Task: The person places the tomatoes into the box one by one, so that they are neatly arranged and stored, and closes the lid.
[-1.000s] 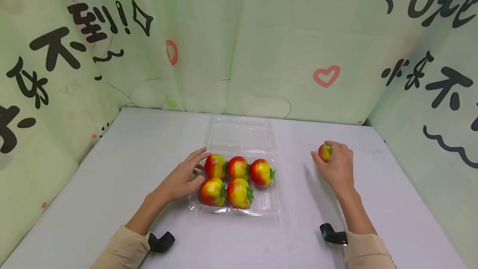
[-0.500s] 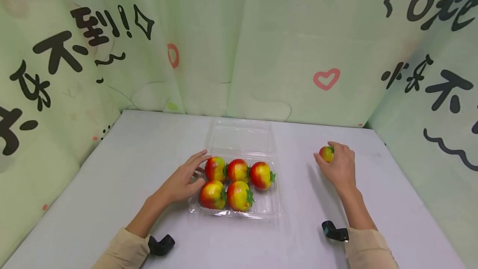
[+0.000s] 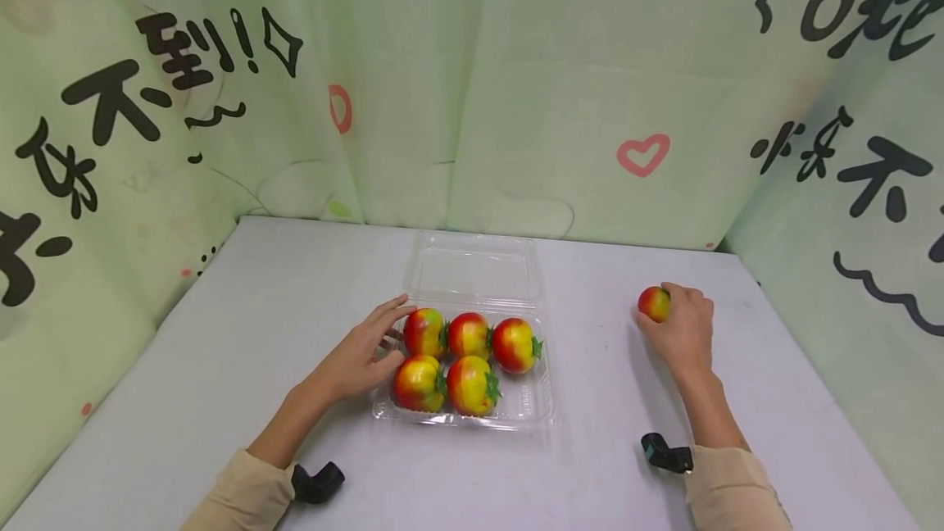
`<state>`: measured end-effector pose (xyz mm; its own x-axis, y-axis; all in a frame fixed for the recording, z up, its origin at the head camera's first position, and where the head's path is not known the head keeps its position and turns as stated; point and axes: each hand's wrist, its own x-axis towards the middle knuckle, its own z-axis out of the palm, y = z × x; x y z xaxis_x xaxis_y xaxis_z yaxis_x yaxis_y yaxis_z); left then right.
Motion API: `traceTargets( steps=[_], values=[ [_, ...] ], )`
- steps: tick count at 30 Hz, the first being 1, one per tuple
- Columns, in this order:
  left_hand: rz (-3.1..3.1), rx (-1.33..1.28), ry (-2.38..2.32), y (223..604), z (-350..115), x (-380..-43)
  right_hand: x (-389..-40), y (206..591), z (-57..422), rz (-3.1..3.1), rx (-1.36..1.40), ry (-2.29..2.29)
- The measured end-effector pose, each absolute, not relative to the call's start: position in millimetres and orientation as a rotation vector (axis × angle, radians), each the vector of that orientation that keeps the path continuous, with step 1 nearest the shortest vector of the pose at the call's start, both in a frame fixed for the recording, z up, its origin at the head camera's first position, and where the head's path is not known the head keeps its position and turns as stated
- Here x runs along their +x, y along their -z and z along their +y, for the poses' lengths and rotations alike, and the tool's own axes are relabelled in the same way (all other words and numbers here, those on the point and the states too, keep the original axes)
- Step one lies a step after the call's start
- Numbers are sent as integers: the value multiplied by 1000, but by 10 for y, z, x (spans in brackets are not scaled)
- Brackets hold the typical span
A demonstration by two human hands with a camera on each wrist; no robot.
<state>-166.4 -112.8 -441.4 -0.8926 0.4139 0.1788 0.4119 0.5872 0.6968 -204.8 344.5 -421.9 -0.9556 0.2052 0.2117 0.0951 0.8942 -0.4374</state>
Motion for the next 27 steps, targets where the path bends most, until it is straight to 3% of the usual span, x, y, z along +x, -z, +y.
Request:
traceTargets(
  steps=[27],
  values=[
    [2805, 704, -1207, 4418, -1124, -1663, -1990, 4294, 3483, -2749, -257, -649]
  ],
)
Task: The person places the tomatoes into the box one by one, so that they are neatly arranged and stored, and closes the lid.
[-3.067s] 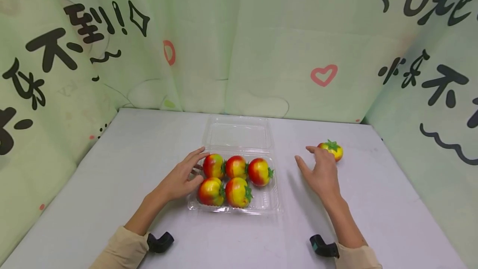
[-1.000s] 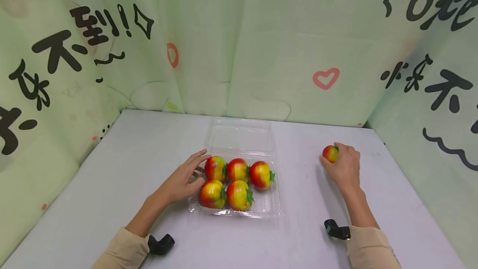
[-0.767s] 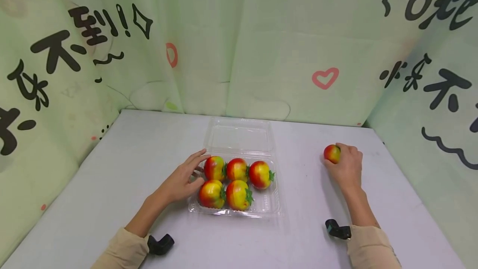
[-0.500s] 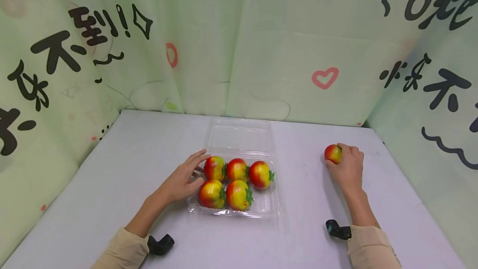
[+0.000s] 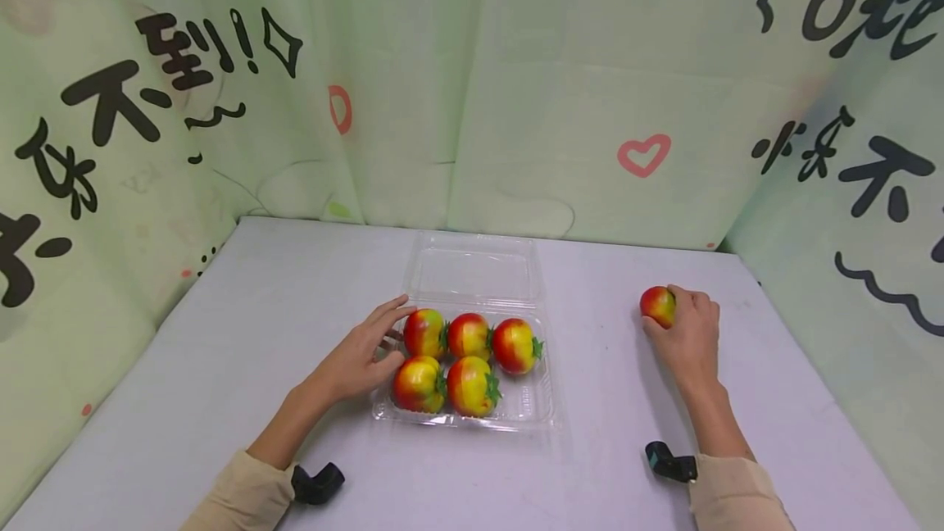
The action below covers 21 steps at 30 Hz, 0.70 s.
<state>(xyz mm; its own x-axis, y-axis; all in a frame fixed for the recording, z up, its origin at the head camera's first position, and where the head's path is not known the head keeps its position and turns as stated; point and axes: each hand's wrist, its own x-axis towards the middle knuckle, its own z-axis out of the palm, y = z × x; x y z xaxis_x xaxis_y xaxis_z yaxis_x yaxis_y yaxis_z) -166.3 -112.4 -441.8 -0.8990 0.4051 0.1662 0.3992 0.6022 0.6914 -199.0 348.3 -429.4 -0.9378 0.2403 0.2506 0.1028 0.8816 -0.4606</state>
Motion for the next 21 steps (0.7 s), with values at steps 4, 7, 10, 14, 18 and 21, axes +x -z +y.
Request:
traceTargets(
  steps=[4, 7, 10, 14, 18, 21],
  values=[
    [2808, 706, -1205, 4415, -1124, -1664, -1943, 4274, 3437, -2731, -238, -664],
    [2806, 712, -1211, 4412, -1121, -1663, -1904, 4249, 3393, -2709, -208, -666],
    [2808, 720, -1217, 4414, -1122, -1664, -1868, 4227, 3347, -2682, -176, -659],
    [2807, 730, -1222, 4419, -1125, -1665, -1820, 4207, 3287, -2660, -154, -655],
    [2801, 738, -1230, 4417, -1126, -1662, -1779, 4187, 3237, -2643, -132, -665],
    [2803, 737, -1229, 4417, -1127, -1662, -1758, 4178, 3205, -2635, -112, -673]
  ],
)
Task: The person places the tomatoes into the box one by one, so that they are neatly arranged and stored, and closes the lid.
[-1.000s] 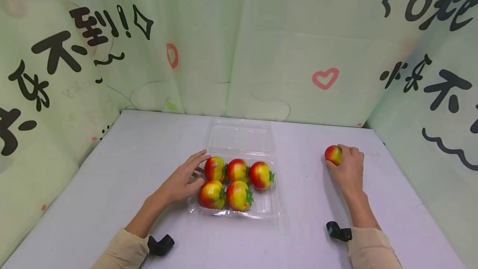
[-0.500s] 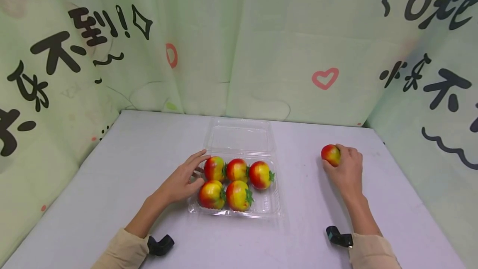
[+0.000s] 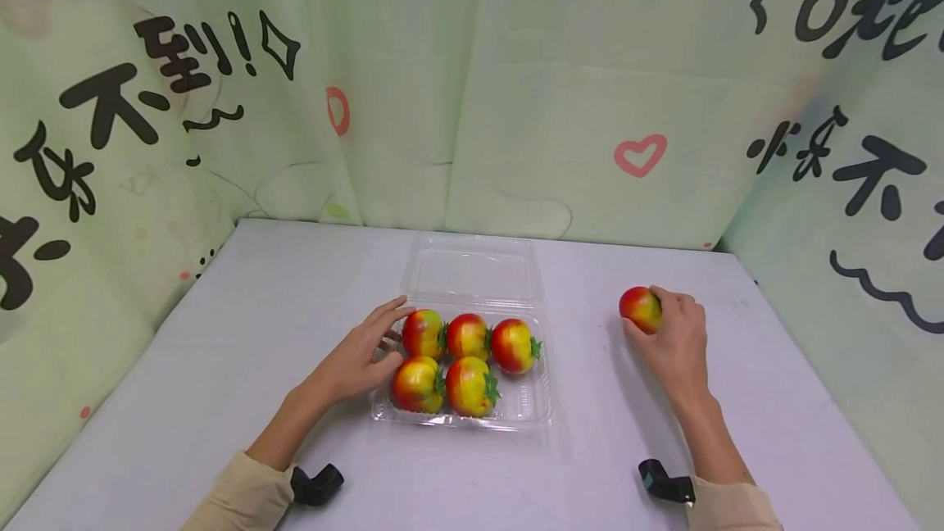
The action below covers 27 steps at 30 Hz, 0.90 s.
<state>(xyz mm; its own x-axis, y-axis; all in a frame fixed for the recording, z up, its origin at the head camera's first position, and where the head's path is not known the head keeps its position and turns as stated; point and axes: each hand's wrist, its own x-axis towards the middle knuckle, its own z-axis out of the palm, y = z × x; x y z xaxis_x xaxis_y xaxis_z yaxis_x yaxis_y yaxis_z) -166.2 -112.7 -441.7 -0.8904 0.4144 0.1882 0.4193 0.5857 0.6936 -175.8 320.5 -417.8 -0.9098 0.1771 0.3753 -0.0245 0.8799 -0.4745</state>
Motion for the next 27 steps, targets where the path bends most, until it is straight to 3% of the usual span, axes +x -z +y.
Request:
traceTargets(
  steps=[27],
  values=[
    [-2779, -748, 1245, 4429, -1128, -1670, -1577, 4094, 2926, -2585, -2, -701]
  ],
)
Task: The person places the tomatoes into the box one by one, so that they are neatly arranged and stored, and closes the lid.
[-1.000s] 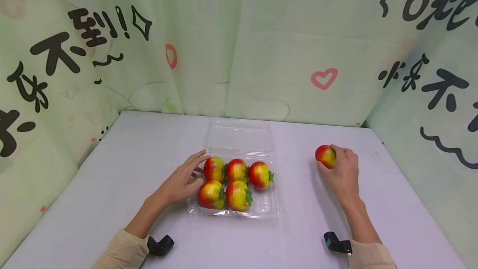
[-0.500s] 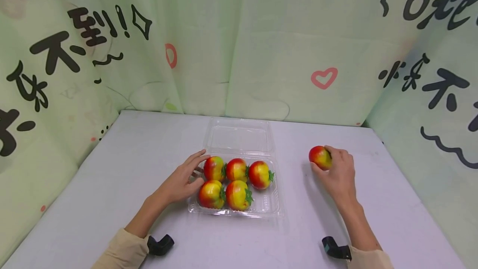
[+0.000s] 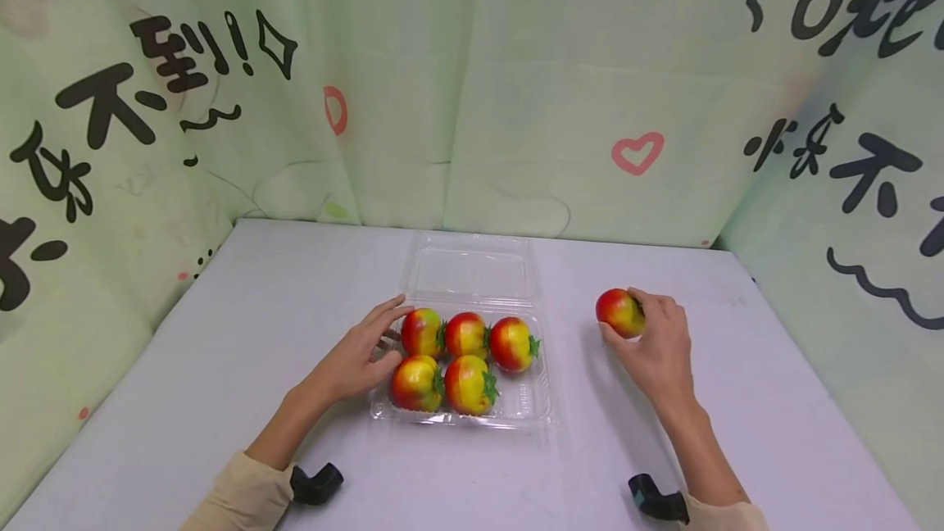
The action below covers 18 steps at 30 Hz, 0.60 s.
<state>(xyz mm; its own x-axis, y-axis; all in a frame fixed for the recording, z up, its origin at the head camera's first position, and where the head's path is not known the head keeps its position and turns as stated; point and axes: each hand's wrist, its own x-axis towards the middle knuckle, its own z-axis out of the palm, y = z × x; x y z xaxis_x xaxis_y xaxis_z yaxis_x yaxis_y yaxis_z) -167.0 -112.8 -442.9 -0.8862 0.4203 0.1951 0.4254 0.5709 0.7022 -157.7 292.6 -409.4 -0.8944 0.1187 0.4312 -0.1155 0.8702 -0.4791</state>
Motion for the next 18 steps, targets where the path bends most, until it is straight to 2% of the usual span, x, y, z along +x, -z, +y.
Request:
traceTargets(
  steps=[18],
  values=[
    [-2772, -760, 1247, 4437, -1131, -1676, -1472, 4053, 2750, -2547, 58, -703]
  ],
)
